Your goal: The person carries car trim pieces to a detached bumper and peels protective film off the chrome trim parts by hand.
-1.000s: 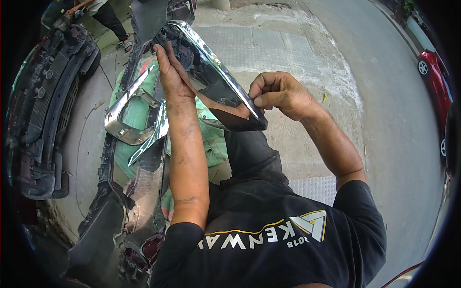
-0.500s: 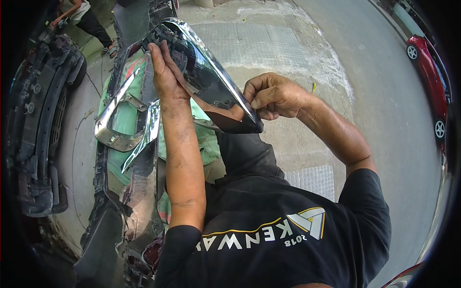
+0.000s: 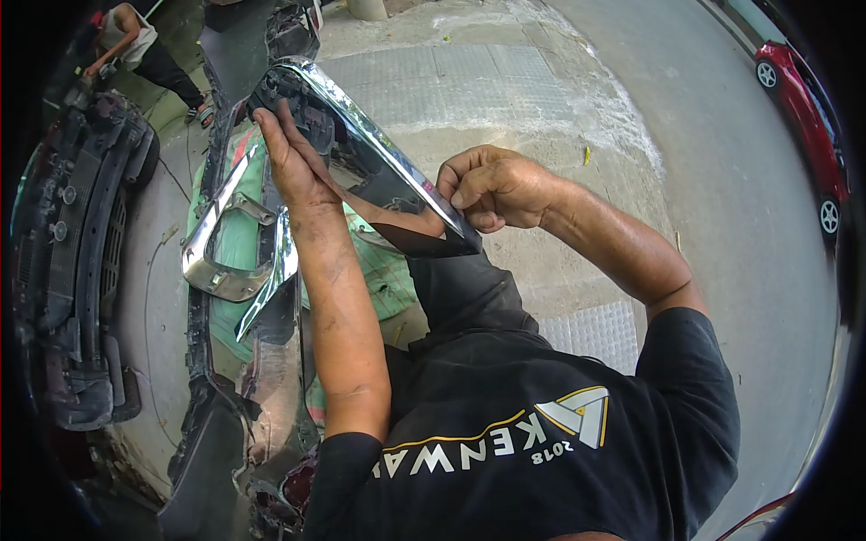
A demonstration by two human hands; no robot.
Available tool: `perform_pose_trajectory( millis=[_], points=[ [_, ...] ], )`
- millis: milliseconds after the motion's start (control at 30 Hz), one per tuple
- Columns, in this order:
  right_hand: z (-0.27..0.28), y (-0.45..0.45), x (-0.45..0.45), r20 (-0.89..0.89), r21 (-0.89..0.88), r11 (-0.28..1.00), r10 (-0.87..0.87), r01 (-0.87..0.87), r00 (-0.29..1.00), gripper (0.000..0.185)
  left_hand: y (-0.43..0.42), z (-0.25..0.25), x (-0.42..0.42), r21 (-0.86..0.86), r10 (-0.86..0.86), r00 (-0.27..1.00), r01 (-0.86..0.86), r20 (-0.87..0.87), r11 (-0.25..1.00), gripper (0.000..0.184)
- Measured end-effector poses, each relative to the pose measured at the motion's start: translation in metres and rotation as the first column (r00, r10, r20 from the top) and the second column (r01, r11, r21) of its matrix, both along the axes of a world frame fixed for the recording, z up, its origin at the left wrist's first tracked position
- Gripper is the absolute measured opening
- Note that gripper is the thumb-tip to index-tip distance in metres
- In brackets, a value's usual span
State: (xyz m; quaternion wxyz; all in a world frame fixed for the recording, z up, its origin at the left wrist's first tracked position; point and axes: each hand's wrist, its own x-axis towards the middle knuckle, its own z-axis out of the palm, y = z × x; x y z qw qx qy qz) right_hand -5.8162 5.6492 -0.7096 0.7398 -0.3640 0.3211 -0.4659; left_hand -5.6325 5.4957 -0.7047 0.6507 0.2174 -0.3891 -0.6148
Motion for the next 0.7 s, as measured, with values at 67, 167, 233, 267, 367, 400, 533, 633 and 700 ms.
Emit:
perform_pose_trajectory(
  millis=[67, 167, 233, 267, 367, 400, 533, 633, 700],
  points=[
    [-0.001, -0.001, 0.0, -0.007, 0.011, 1.0, 0.003, -0.003, 1.0, 0.016, -0.004, -0.004, 0.0, -0.009, 0.007, 1.0, -0.007, 0.014, 1.0, 0.092],
    [-0.005, -0.003, -0.001, 0.042, 0.04, 0.999, 0.021, -0.023, 0.999, 0.015, -0.003, -0.005, 0.001, -0.004, 0.015, 1.0, -0.015, 0.026, 1.0, 0.095],
    [-0.007, -0.002, 0.001, 0.049, 0.036, 0.999, 0.03, -0.032, 0.998, 0.013, -0.003, -0.006, 0.001, -0.006, 0.024, 0.999, -0.024, 0.047, 1.0, 0.097],
    [-0.007, -0.003, 0.001, 0.053, 0.033, 0.999, 0.035, -0.037, 0.998, 0.012, -0.002, -0.005, 0.0, -0.002, 0.014, 0.998, -0.013, 0.057, 1.0, 0.097],
    [-0.008, -0.003, 0.003, 0.057, 0.021, 0.999, 0.036, -0.037, 0.998, 0.013, 0.005, 0.0, 0.001, 0.004, -0.004, 0.996, 0.003, 0.094, 1.0, 0.098],
    [-0.009, -0.004, 0.003, 0.054, 0.014, 0.999, 0.045, -0.045, 0.998, 0.015, 0.005, 0.0, 0.002, -0.001, 0.0, 0.994, 0.001, 0.105, 1.0, 0.099],
    [-0.02, -0.007, 0.005, 0.053, -0.008, 0.997, 0.08, -0.079, 0.995, 0.02, 0.0, -0.002, 0.002, 0.018, 0.007, 0.993, -0.009, 0.117, 1.0, 0.097],
    [-0.012, -0.006, 0.005, 0.077, 0.003, 0.999, 0.035, -0.036, 0.996, 0.022, 0.003, 0.001, 0.002, -0.017, 0.032, 0.994, -0.031, 0.107, 0.999, 0.097],
    [-0.007, -0.005, 0.004, 0.079, -0.002, 1.0, 0.003, -0.003, 0.997, 0.024, 0.005, 0.004, 0.004, 0.022, 0.044, 0.99, -0.048, 0.133, 0.999, 0.095]
  ],
)
